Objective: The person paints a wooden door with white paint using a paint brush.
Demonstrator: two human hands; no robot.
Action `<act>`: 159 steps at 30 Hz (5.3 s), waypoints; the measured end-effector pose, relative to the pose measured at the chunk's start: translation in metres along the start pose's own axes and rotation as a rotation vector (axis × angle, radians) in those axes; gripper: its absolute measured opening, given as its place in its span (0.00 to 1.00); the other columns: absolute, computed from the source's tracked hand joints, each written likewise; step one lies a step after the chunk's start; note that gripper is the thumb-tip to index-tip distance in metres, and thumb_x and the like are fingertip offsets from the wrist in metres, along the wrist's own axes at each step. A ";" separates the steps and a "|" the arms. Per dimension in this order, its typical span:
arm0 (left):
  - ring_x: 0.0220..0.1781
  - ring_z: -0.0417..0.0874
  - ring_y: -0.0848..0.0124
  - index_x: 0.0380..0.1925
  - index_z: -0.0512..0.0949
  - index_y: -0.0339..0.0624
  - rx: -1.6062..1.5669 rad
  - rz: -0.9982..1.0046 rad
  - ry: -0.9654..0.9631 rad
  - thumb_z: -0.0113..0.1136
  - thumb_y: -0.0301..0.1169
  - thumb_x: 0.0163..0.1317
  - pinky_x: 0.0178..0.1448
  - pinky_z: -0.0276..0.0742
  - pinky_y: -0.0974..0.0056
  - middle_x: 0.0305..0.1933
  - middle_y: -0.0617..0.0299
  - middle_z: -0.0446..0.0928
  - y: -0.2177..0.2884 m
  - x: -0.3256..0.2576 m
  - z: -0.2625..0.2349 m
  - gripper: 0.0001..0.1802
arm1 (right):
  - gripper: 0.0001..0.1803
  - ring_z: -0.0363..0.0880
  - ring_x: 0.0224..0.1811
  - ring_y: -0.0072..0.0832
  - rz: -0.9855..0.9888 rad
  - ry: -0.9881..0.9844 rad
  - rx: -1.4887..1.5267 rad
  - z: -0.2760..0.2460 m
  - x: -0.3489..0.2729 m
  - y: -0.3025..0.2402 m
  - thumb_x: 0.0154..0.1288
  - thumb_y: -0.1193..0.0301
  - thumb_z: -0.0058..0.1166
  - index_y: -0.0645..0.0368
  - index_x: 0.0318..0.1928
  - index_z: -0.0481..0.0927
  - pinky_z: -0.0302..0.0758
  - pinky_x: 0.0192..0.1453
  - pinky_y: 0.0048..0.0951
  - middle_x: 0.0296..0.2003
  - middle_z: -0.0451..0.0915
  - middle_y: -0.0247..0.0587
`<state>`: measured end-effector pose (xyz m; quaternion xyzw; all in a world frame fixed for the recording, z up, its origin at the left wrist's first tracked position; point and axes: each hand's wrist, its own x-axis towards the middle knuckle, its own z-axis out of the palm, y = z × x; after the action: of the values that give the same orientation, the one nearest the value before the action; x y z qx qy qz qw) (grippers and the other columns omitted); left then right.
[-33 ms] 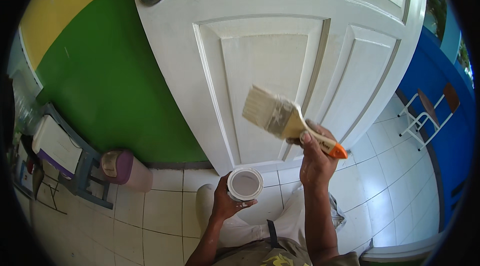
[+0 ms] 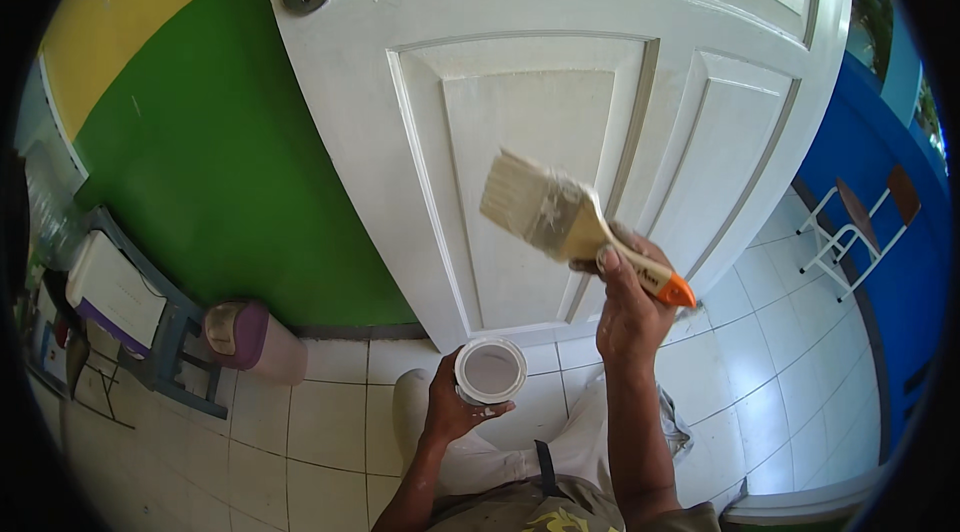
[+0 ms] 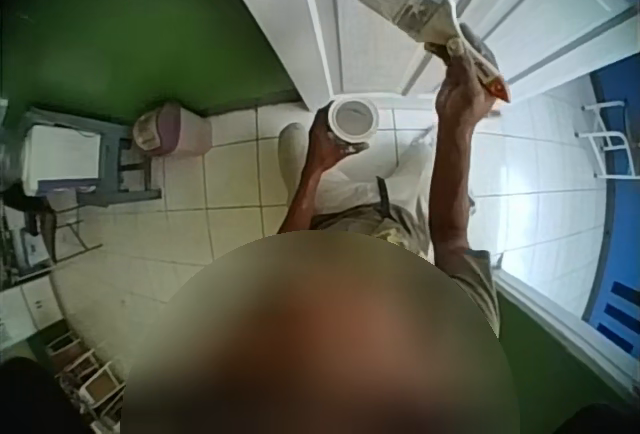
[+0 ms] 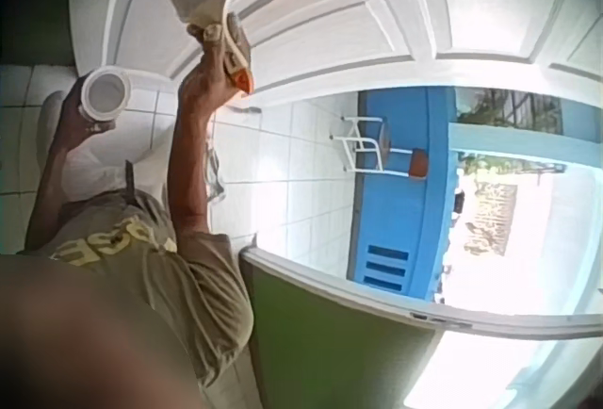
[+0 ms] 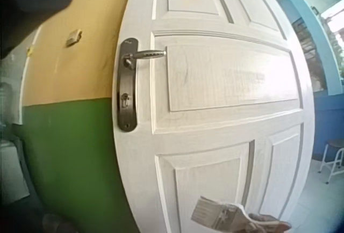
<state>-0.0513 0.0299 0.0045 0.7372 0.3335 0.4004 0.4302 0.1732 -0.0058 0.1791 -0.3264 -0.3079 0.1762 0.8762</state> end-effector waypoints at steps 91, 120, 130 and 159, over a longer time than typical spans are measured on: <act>0.64 0.84 0.59 0.66 0.69 0.34 -0.127 0.008 0.009 0.94 0.43 0.37 0.69 0.81 0.53 0.62 0.50 0.81 0.028 -0.062 0.004 0.58 | 0.19 0.85 0.47 0.41 -1.569 -0.424 -1.118 0.115 0.081 0.015 0.56 0.75 0.66 0.62 0.50 0.89 0.85 0.49 0.41 0.41 0.85 0.45; 0.65 0.83 0.57 0.68 0.69 0.37 -0.076 0.063 -0.020 0.93 0.42 0.40 0.70 0.79 0.52 0.63 0.51 0.79 0.024 -0.073 0.007 0.57 | 0.16 0.85 0.41 0.34 -1.652 -0.911 -1.281 0.134 0.070 -0.006 0.55 0.74 0.70 0.60 0.46 0.90 0.84 0.48 0.37 0.37 0.85 0.40; 0.65 0.83 0.56 0.68 0.70 0.35 -0.090 0.031 0.012 0.94 0.43 0.39 0.70 0.79 0.52 0.63 0.50 0.80 0.032 -0.074 0.006 0.58 | 0.09 0.93 0.44 0.34 -0.668 -0.392 -0.337 0.138 0.080 -0.003 0.69 0.76 0.68 0.67 0.47 0.89 0.90 0.47 0.30 0.40 0.92 0.49; 0.63 0.84 0.57 0.67 0.71 0.35 -0.030 -0.121 0.048 0.94 0.41 0.37 0.68 0.81 0.52 0.62 0.50 0.79 0.015 -0.087 -0.013 0.57 | 0.15 0.85 0.43 0.43 -1.354 -0.737 -1.060 0.015 -0.008 0.127 0.57 0.77 0.67 0.64 0.47 0.87 0.86 0.50 0.44 0.40 0.84 0.51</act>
<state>-0.1002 -0.0448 -0.0042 0.6992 0.3817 0.3962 0.4565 0.1438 0.0890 0.0981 -0.3581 -0.7311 -0.4425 0.3761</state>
